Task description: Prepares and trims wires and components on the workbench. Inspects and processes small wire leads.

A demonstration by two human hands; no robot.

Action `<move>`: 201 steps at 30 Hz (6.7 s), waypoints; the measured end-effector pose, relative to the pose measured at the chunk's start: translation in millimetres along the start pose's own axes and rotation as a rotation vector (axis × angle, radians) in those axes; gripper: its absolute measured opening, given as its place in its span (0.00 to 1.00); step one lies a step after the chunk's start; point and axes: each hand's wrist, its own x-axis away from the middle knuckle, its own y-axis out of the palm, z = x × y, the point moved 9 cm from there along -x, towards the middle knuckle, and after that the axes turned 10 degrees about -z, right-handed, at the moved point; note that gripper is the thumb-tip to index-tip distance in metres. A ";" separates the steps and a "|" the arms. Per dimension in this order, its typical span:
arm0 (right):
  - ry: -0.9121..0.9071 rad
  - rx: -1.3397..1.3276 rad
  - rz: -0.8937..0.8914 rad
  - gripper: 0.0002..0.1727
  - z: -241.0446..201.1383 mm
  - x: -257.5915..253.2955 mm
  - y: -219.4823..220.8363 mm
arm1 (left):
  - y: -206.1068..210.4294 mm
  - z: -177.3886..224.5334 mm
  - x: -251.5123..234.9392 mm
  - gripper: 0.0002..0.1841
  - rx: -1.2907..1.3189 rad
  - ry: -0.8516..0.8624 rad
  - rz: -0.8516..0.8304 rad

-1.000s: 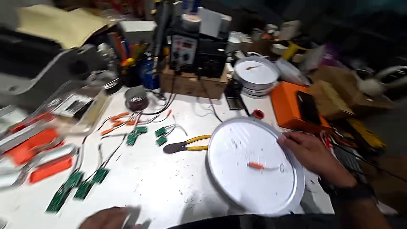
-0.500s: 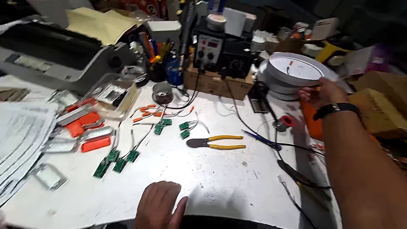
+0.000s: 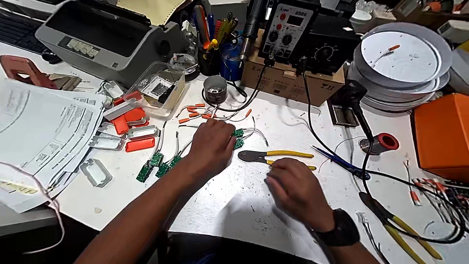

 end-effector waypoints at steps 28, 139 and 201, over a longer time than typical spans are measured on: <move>0.354 0.064 0.098 0.24 60.0 24.2 -33.8 | 28.9 21.5 16.8 0.19 0.348 0.095 -0.309; 0.049 -0.213 -0.027 0.11 17.2 18.5 -19.1 | 15.9 65.6 51.0 0.16 0.259 0.555 -0.100; 0.122 -0.199 -0.149 0.15 22.2 14.9 4.4 | 34.0 74.2 51.4 0.20 0.041 0.558 -0.143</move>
